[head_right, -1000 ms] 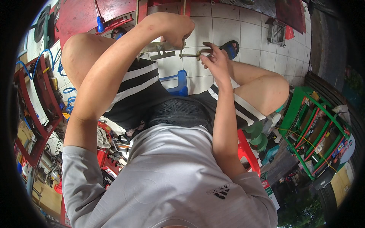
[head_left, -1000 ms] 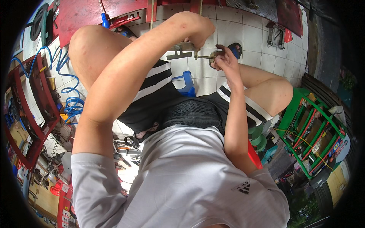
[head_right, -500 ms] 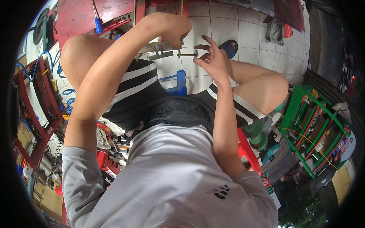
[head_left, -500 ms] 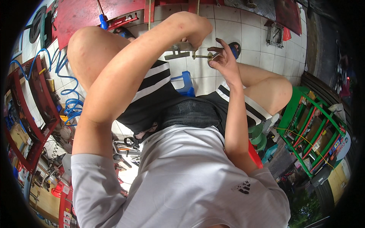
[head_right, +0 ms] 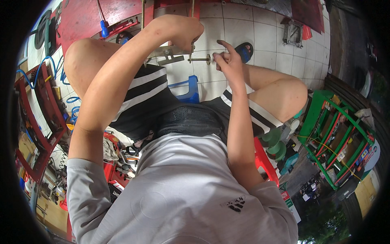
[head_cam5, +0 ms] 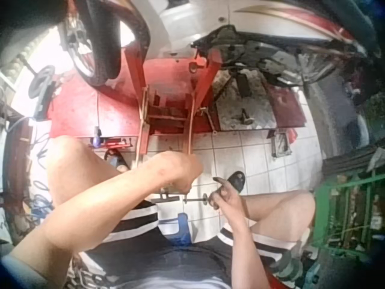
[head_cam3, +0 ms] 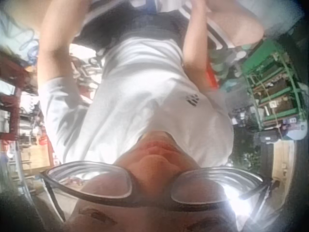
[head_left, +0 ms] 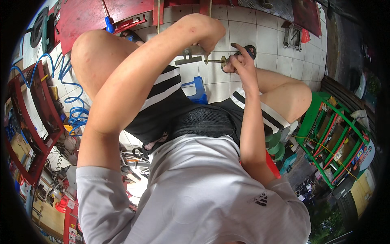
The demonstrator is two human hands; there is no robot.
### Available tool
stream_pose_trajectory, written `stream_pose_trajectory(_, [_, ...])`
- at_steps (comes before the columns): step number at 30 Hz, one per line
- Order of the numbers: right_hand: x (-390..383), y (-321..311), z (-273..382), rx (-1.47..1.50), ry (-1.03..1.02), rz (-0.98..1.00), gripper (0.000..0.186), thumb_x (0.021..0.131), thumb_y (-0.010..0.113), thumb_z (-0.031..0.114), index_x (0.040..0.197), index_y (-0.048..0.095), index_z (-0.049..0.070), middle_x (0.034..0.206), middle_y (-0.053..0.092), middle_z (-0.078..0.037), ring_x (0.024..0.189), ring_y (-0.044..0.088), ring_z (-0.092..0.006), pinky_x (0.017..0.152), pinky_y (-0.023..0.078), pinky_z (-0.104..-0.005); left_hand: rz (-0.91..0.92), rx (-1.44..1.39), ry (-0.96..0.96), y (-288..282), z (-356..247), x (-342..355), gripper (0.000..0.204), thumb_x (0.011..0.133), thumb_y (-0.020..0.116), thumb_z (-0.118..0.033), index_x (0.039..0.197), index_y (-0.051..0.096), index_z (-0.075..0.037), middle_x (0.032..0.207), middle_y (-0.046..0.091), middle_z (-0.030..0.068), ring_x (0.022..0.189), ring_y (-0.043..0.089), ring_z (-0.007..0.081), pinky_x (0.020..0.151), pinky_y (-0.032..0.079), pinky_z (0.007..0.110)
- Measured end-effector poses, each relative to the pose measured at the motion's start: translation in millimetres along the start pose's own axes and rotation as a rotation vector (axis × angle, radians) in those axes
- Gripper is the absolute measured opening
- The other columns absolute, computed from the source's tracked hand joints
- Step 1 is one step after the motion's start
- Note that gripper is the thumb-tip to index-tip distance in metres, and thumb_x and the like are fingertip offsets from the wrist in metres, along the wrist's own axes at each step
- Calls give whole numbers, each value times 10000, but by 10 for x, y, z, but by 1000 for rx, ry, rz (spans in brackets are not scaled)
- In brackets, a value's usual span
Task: The person sits on a low stool and works on a motorcycle part, likely a brake caliper, held in their lap. They use a wrench to tighten a bolt and then manipulate the part with their hands.
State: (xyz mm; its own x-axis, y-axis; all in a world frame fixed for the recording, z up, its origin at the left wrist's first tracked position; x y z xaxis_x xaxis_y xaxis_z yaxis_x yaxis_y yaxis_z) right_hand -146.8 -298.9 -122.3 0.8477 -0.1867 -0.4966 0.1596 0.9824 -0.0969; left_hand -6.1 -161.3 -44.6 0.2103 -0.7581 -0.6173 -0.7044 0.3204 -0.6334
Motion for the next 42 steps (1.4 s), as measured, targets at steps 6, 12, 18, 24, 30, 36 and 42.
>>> stream_pose_trajectory(6, [44, 36, 42, -254, 36, 98, 528, 921, 576, 42, 1427, 425, 14, 776, 621, -48, 640, 552, -99, 583, 459, -231, -7, 23, 5, 13, 4, 14, 172, 740, 685, -105, 831, 692, 40, 743, 692, 174, 616, 702, 284, 560, 557, 391])
stream_pose_trajectory(12, [-42, 158, 103, -119, -6, 131, 545, 925, 557, 22, 1446, 398, 15, 782, 630, -74, 592, 547, -114, 540, 437, -242, 5, 25, 0, -5, -12, -11, 188, 742, 691, -109, 862, 697, 36, 764, 700, 172, 639, 708, 284, 573, 563, 392])
stream_pose_trajectory(18, [-41, 172, 72, -33, -257, 55, 553, 921, 575, 34, 1448, 409, 40, 828, 645, -96, 613, 557, -104, 540, 443, -242, 15, 50, 2, -8, -30, 4, 191, 746, 693, -114, 868, 699, 34, 772, 702, 173, 644, 709, 285, 579, 564, 395])
stream_pose_trajectory(24, [-18, 111, 102, -89, -168, 22, 572, 858, 645, -25, 1398, 459, 11, 741, 684, -92, 520, 534, -86, 487, 423, -250, 26, 41, -7, -16, -28, -10, 180, 752, 682, -111, 858, 701, 32, 755, 699, 175, 639, 708, 283, 586, 561, 395])
stream_pose_trajectory(30, [30, 19, 15, -203, 24, 48, 569, 920, 611, 45, 1450, 405, 41, 882, 624, -90, 641, 557, -93, 542, 412, -218, 12, 66, -2, -24, -41, -19, 157, 751, 674, -108, 818, 699, 32, 732, 696, 171, 623, 704, 284, 592, 562, 390])
stream_pose_trajectory(36, [35, 44, 8, -228, 9, 82, 564, 928, 612, 49, 1447, 395, 17, 826, 632, -74, 650, 559, -89, 556, 421, -232, -6, 64, 3, -33, -54, -42, 158, 749, 672, -104, 810, 697, 39, 726, 695, 171, 625, 703, 289, 584, 561, 393])
stream_pose_trajectory(42, [-3, 92, 89, -222, 86, 123, 607, 899, 602, -4, 1458, 369, 15, 874, 646, -98, 691, 573, -90, 550, 438, -223, -12, 68, -4, -45, -55, -62, 156, 749, 675, -103, 799, 696, 43, 724, 692, 182, 627, 703, 289, 575, 558, 396])
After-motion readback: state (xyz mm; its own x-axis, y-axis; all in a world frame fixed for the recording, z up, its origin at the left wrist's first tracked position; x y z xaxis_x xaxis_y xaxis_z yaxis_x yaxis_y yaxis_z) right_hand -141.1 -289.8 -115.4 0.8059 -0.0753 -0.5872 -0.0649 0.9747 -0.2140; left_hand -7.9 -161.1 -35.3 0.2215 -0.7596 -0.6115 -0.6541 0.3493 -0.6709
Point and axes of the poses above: each hand's wrist, its own x-axis towards the middle knuckle, its own y-axis out of the palm, z = x × y, the point moved 5 cm from there along x, towards the middle knuckle
